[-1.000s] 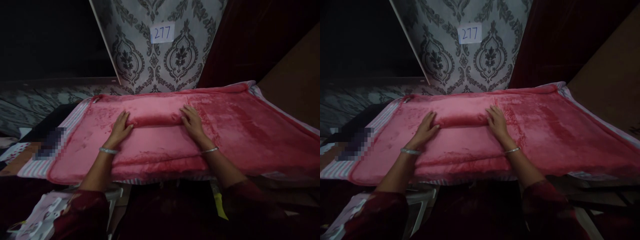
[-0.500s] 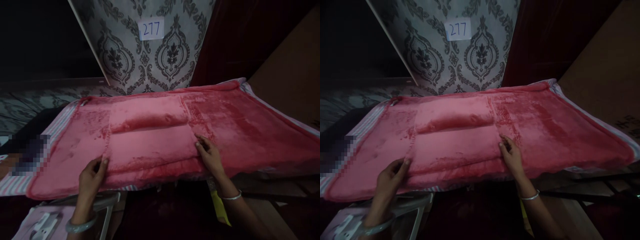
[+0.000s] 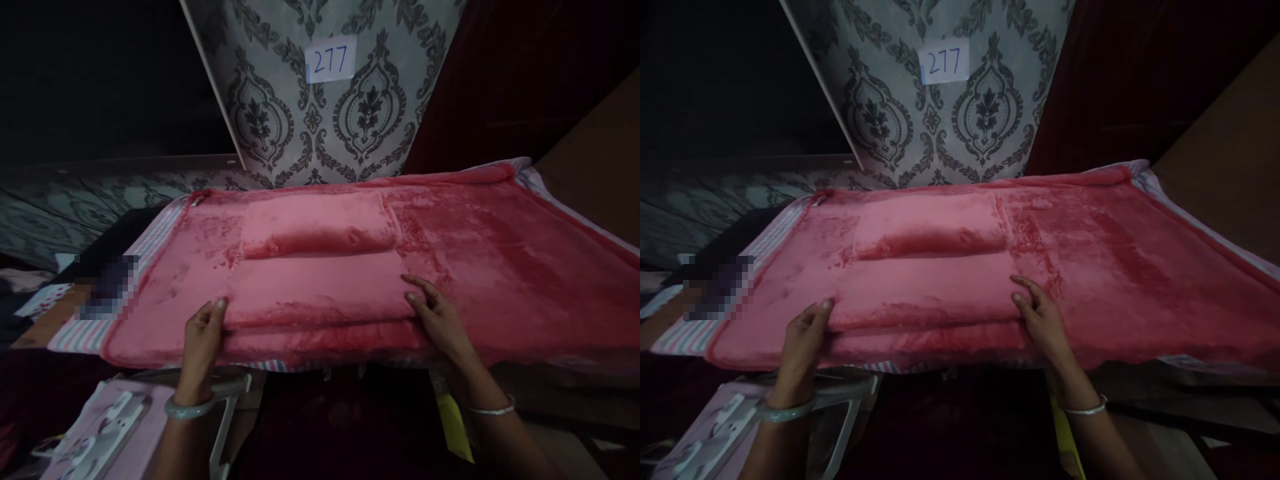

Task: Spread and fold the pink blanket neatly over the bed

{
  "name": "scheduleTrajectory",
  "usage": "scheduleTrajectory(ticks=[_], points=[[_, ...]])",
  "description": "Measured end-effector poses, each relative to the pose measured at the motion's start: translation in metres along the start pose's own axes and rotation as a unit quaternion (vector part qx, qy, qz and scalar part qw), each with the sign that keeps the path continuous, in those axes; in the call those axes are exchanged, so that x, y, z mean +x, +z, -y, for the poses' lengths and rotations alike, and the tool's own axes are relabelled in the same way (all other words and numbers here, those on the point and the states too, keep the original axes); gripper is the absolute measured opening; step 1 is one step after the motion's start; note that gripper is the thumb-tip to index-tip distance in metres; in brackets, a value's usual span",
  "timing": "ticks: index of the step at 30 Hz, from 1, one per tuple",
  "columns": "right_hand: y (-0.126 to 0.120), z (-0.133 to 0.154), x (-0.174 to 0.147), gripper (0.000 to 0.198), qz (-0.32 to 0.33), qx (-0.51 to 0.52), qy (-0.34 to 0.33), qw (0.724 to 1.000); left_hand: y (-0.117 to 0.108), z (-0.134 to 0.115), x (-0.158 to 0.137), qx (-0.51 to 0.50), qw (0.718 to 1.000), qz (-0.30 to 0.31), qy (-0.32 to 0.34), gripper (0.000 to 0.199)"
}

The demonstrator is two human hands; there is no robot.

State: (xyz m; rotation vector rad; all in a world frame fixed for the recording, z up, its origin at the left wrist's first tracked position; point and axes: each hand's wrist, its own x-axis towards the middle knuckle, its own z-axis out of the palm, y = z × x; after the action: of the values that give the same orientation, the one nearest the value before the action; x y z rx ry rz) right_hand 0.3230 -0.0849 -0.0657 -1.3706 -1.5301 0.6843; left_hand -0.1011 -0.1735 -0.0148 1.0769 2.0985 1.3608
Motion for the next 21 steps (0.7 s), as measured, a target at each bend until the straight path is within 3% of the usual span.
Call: scheduleTrajectory(ticks=[4, 8, 16, 21], points=[[-0.002, -0.003, -0.004, 0.055, 0.005, -0.039, 0.013, 0.999, -0.005, -0.001, 0.007, 0.016, 0.997, 0.074, 0.025, 0.048], [-0.004, -0.006, -0.004, 0.059, 0.001, -0.064, 0.028, 0.998, -0.008, -0.003, 0.015, 0.024, 0.995, 0.083, 0.041, 0.048], [-0.005, -0.008, 0.012, 0.069, 0.018, -0.117, 0.006, 0.993, 0.015, 0.01, 0.029, 0.025, 0.997, -0.016, 0.074, 0.045], [0.005, -0.015, 0.01, 0.058, 0.001, -0.133, -0.016, 0.991, 0.02, 0.013, 0.023, 0.092, 0.99, -0.071, 0.084, 0.04]])
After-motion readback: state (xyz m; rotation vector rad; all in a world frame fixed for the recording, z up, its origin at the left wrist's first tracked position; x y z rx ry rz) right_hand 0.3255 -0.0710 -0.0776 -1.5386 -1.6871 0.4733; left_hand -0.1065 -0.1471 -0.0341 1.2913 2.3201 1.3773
